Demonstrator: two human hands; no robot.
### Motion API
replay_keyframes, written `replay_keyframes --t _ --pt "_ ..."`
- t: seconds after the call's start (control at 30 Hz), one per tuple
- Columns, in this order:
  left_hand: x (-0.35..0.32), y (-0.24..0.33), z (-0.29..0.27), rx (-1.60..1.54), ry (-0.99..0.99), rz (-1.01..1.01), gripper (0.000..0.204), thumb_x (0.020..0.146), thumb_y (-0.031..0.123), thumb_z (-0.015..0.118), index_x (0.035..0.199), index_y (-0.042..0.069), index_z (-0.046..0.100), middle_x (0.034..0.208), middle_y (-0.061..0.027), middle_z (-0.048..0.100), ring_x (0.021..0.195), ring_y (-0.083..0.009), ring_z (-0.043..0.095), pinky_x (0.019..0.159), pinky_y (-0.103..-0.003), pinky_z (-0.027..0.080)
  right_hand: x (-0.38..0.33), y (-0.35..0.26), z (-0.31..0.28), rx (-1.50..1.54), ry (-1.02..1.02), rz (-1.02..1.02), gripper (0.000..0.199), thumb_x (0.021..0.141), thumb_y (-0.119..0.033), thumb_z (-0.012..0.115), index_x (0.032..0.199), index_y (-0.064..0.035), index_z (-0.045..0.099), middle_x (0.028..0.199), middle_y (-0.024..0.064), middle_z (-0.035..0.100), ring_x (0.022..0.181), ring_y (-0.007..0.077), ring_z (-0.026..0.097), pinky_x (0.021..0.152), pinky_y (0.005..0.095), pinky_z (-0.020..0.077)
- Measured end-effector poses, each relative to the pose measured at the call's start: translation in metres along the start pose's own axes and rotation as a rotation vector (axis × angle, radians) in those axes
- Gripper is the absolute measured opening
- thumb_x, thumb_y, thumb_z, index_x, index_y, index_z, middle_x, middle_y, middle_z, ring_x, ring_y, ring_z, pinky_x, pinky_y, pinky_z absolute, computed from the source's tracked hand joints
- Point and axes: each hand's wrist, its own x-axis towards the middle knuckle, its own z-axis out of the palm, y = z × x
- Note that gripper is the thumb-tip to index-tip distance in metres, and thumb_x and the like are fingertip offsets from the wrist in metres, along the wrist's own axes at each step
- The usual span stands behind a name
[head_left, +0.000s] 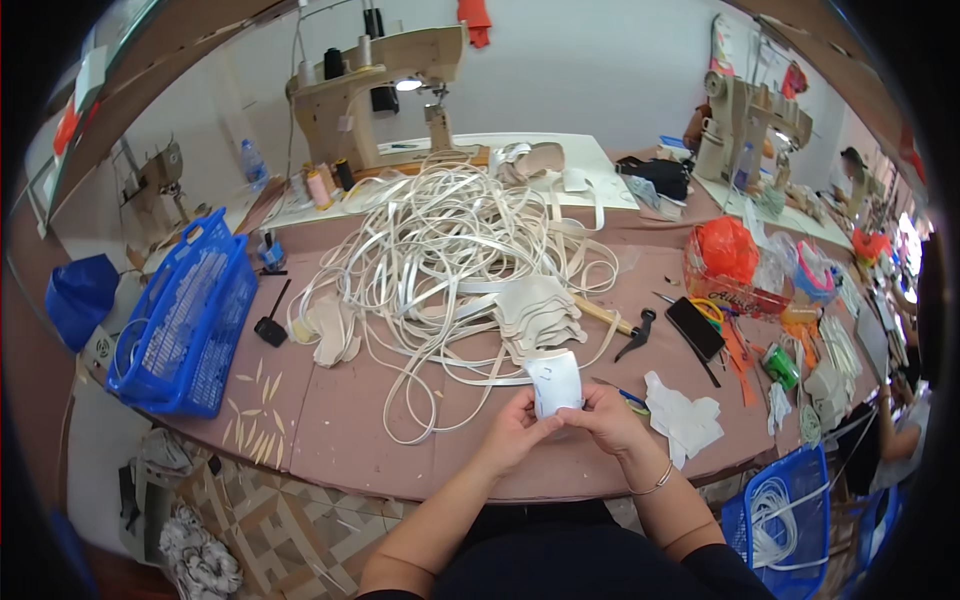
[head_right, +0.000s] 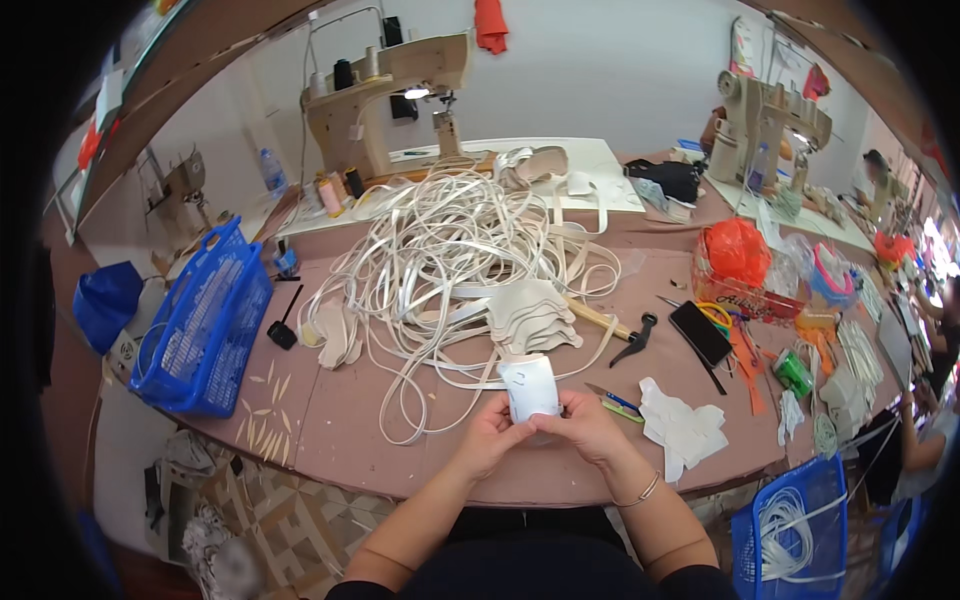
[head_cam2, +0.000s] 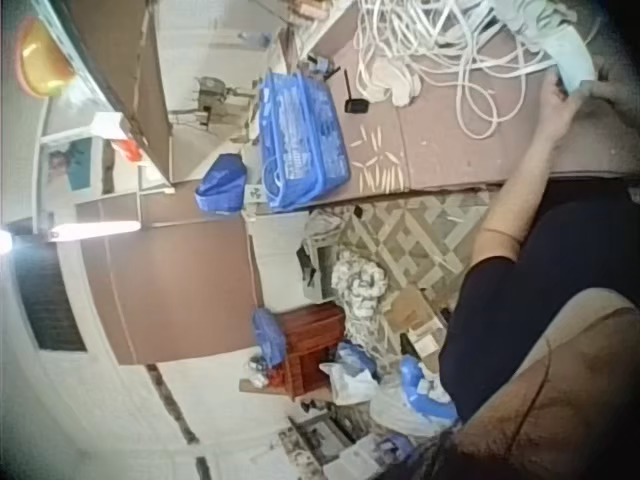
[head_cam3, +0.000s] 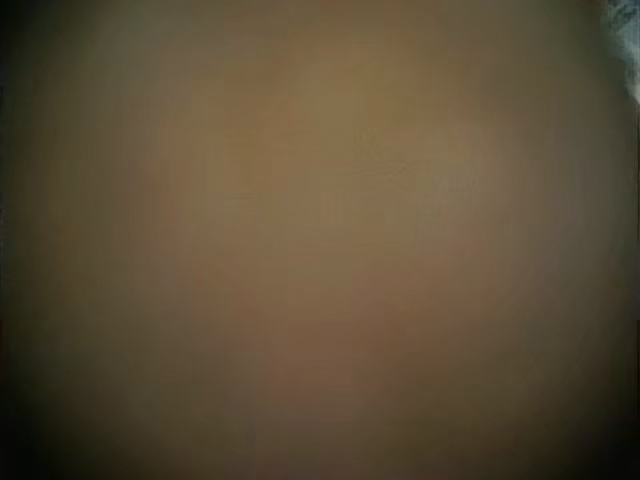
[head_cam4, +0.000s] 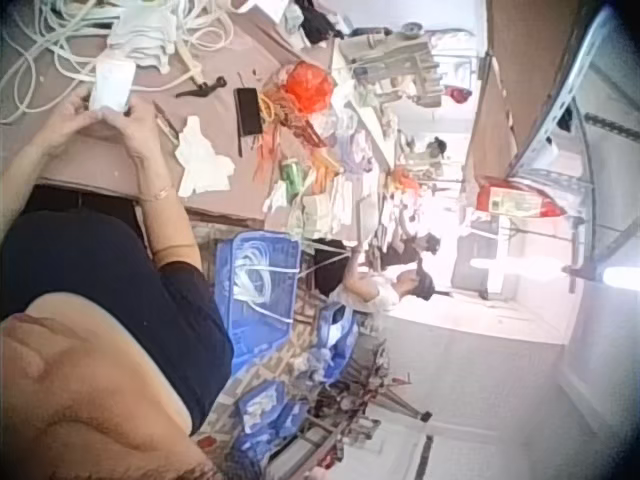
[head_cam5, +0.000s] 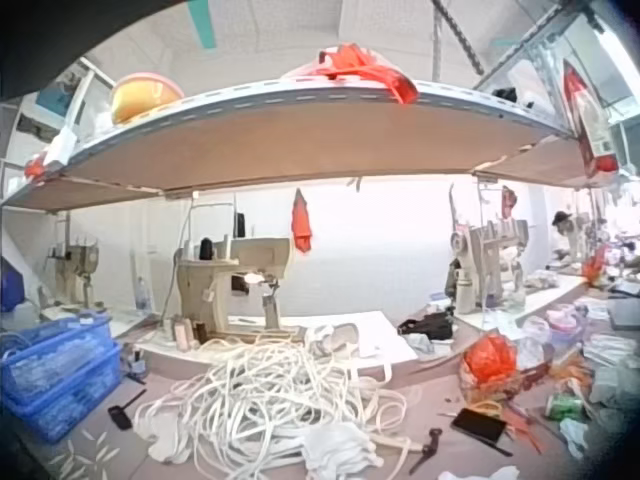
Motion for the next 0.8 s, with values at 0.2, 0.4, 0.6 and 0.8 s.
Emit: replay_keyframes --t 0.2,0.4,0.6,0.8 --pt "-0.003 -0.014 -0.012 -0.247 -0.036 0.059 0.031 0.084 0.007 0.059 0.113 0.002 0.048 0.107 -0.0054 0.056 0.098 -0.0130 0.053 0.088 -0.027 0.041 -0.001 0.004 0.007 0.042 0.021 -0.022 0.023 0.073 -0.012 0.071 0.091 0.0008 0.064 0.084 0.0047 0.063 0.073 0.0080 0.056 0.069 0.0214 0.0446" --pt "-0.006 -0.009 -0.019 -0.049 -0.035 0.122 0.029 0.085 0.007 0.058 0.112 0.002 0.048 0.107 -0.0058 0.056 0.100 -0.0129 0.052 0.089 -0.027 0.040 -0.001 0.010 0.015 0.017 0.139 -0.103 0.018 0.076 -0.015 0.069 0.084 0.0002 0.064 0.078 0.0020 0.062 0.070 0.0055 0.053 0.062 0.0210 0.0430" --pt "-0.005 -0.008 0.001 0.022 0.006 0.222 0.030 0.083 0.007 0.061 0.109 0.003 0.049 0.105 -0.0051 0.056 0.095 -0.0119 0.054 0.084 -0.027 0.043 -0.001 0.002 0.025 -0.165 0.273 -0.226 0.018 0.080 -0.017 0.065 0.083 0.0008 0.063 0.073 0.0013 0.061 0.065 0.0043 0.052 0.056 0.0225 0.0431" --pt "-0.001 -0.011 0.003 -0.027 -0.028 0.111 0.033 0.083 0.005 0.060 0.113 0.001 0.047 0.106 -0.0054 0.056 0.097 -0.0123 0.054 0.086 -0.027 0.043 0.011 0.011 0.016 0.004 0.307 -0.236 0.018 0.083 -0.018 0.062 0.083 0.0000 0.063 0.072 0.0013 0.062 0.061 0.0047 0.052 0.054 0.0213 0.0428"
